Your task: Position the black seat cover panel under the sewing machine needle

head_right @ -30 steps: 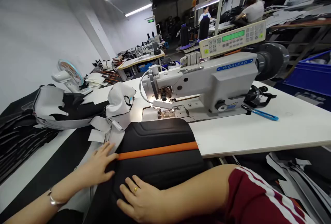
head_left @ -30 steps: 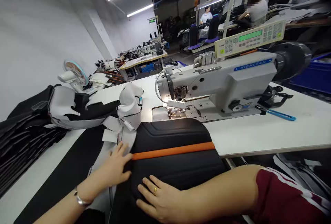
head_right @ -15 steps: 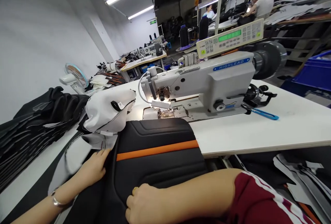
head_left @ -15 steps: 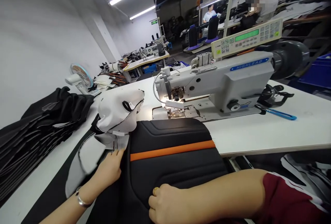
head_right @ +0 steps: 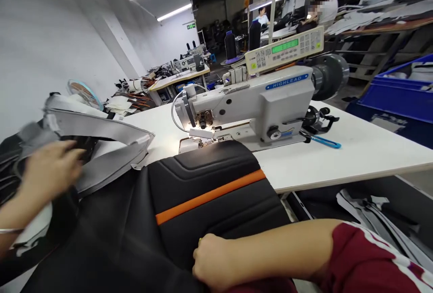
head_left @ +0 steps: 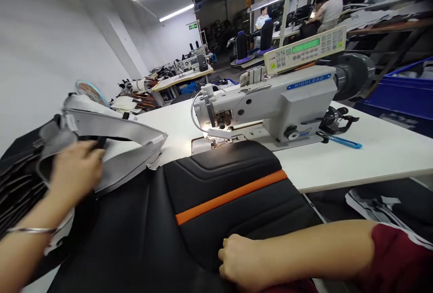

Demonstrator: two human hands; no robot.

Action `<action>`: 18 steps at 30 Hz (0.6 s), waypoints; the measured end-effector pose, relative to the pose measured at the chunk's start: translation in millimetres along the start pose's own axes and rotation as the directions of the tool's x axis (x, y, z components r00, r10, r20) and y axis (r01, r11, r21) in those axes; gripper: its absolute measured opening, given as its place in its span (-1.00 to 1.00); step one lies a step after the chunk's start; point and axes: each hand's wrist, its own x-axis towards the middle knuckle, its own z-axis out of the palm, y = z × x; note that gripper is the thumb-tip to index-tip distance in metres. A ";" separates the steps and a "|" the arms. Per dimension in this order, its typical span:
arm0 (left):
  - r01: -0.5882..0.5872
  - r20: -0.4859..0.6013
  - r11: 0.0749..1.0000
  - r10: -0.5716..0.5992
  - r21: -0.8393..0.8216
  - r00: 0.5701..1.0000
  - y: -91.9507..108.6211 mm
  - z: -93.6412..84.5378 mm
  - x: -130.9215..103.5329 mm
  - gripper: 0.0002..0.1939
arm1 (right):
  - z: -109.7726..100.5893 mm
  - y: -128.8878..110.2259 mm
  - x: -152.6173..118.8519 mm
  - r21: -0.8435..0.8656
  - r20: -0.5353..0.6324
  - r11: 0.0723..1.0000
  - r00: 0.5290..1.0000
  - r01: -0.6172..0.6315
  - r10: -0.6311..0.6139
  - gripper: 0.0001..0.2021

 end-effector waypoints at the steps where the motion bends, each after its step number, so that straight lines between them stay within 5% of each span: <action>1: -0.073 0.064 0.995 0.077 -0.062 0.995 32.3 26.9 0.9 -0.65 | 9.1 3.8 0.2 -0.001 0.019 1.000 1.000 -0.015 0.015 -0.74; 3: -0.135 0.194 0.972 0.172 -0.191 0.966 91.4 83.2 -0.4 -0.66 | 30.7 15.5 -2.8 -0.018 0.079 0.996 0.993 -0.087 0.088 -0.74; 6: -0.100 0.211 0.951 0.166 -0.291 0.963 152.9 152.5 -0.6 -0.60 | 65.3 35.5 -19.3 -0.059 0.160 0.964 0.951 -0.258 0.264 -0.82; 10: -0.120 0.126 0.881 0.198 -0.458 0.972 204.0 196.1 23.6 -0.55 | 79.2 39.5 -46.3 -0.082 0.225 0.921 0.893 -0.382 0.390 -0.83; 13: -0.182 0.046 0.804 0.251 -0.566 0.967 232.0 203.6 49.1 -0.59 | 38.2 36.0 -49.7 -0.007 0.250 0.930 0.900 -0.367 0.357 -0.86; 15: -0.223 0.004 0.761 0.284 -0.609 0.959 242.1 205.3 60.3 -0.67 | -6.5 47.5 -44.3 0.117 0.030 0.924 0.932 -0.363 0.362 -0.86; 16: -0.243 -0.011 0.744 0.302 -0.622 0.953 244.3 206.4 63.4 -0.71 | -28.4 59.2 -41.0 0.146 -0.155 0.902 0.891 -0.407 0.427 -0.81; 18: -0.277 -0.029 0.720 0.337 -0.636 0.941 244.7 209.3 65.8 -0.73 | -61.4 91.7 -35.3 0.128 -0.414 0.836 0.737 -0.534 0.535 -0.75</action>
